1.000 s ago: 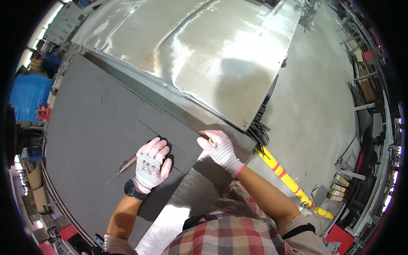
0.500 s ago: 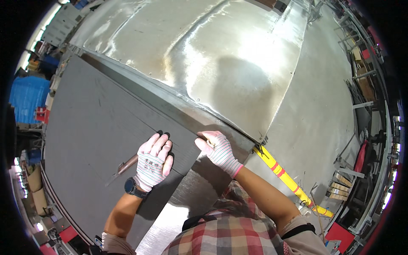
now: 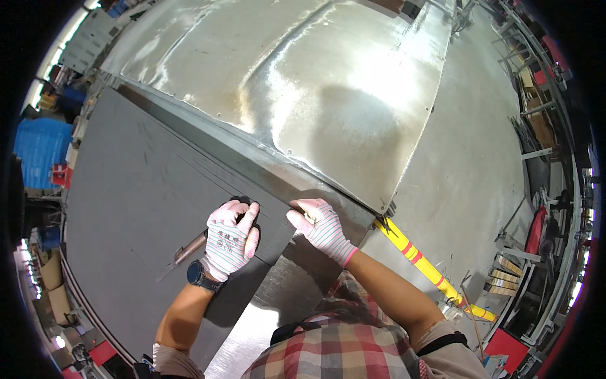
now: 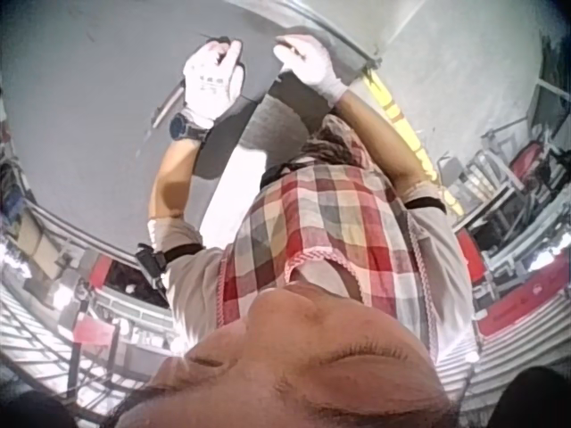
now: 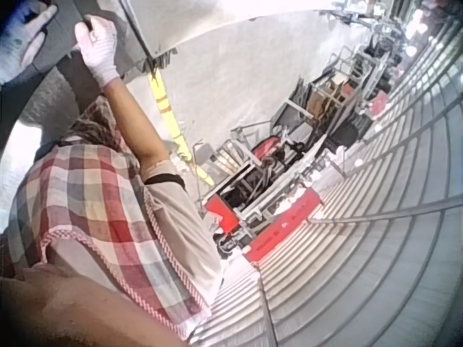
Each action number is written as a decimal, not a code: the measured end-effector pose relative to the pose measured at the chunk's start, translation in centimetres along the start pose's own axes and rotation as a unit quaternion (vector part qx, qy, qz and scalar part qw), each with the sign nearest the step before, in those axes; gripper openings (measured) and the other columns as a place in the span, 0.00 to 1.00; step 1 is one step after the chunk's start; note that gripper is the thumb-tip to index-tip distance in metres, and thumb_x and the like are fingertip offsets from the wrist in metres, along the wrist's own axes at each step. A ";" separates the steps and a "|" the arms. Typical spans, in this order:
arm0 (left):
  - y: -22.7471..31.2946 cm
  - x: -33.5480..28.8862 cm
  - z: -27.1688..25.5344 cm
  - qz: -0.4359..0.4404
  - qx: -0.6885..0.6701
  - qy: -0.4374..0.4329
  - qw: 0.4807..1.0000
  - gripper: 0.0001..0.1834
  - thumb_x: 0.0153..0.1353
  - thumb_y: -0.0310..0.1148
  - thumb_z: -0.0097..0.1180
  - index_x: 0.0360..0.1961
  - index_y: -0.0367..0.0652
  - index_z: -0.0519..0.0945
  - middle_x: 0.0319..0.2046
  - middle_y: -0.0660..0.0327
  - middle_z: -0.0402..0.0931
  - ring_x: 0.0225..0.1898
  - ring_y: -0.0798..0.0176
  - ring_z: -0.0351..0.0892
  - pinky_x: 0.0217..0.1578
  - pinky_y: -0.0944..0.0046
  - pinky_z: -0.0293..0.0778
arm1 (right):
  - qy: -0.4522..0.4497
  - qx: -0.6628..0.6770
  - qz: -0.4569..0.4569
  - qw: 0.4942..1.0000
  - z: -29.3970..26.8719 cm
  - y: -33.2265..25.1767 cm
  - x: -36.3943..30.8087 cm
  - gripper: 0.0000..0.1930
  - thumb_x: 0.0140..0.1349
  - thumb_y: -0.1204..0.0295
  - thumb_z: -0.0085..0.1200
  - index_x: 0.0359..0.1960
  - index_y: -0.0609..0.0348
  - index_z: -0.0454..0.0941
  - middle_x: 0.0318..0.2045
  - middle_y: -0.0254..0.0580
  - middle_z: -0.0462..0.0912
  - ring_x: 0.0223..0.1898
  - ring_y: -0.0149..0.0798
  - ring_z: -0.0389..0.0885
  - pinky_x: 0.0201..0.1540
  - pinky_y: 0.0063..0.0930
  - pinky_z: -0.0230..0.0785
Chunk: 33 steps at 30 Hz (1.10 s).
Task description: Applying trim, foam strips, and product labels to large building material panels on a factory floor.
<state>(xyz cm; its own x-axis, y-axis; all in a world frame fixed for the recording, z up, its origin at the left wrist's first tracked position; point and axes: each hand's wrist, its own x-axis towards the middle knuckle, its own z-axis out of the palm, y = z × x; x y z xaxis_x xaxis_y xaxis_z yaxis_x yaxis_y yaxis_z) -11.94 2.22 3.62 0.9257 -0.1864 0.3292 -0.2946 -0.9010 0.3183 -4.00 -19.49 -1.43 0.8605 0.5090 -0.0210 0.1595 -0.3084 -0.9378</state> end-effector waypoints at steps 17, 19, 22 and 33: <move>1.2 1.9 0.3 -0.035 0.027 -0.012 0.999 0.27 0.49 0.35 0.56 0.53 0.43 0.72 0.48 0.57 0.71 0.54 0.51 0.68 0.55 0.52 0.61 | -0.008 -0.076 -0.041 0.996 -0.3 0.3 0.6 0.22 0.61 0.54 0.52 0.43 0.63 0.79 0.39 0.50 0.82 0.45 0.50 0.78 0.52 0.38 0.67; 2.6 2.5 0.5 -0.089 0.047 -0.026 0.995 0.30 0.50 0.36 0.56 0.57 0.44 0.70 0.46 0.55 0.71 0.53 0.50 0.68 0.53 0.51 0.62 | -0.007 -0.075 -0.049 0.996 -0.5 0.2 0.9 0.22 0.61 0.54 0.52 0.43 0.63 0.79 0.38 0.51 0.82 0.44 0.51 0.78 0.50 0.39 0.69; 4.1 2.6 2.7 -0.140 0.086 0.015 0.986 0.28 0.50 0.36 0.57 0.56 0.48 0.73 0.48 0.55 0.69 0.56 0.51 0.65 0.55 0.50 0.61 | -0.040 -0.043 -0.025 0.998 -1.5 -1.1 0.9 0.22 0.61 0.54 0.51 0.43 0.63 0.80 0.37 0.52 0.82 0.43 0.51 0.78 0.49 0.40 0.69; 22.5 -7.2 5.9 -0.167 0.079 0.053 0.981 0.27 0.52 0.41 0.55 0.53 0.41 0.70 0.58 0.48 0.62 0.65 0.45 0.55 0.64 0.45 0.52 | 0.096 -0.267 -0.163 0.945 -1.0 0.2 -2.8 0.28 0.52 0.60 0.57 0.55 0.55 0.69 0.55 0.44 0.72 0.57 0.50 0.66 0.60 0.47 0.56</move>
<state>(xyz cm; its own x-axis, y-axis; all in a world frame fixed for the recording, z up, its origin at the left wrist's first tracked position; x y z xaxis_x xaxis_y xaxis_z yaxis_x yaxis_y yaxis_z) -23.89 -19.05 3.19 0.9318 0.1635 0.3241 0.0686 -0.9561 0.2850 -5.85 -21.80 -1.21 0.7873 0.5078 0.3497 0.6084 -0.5473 -0.5748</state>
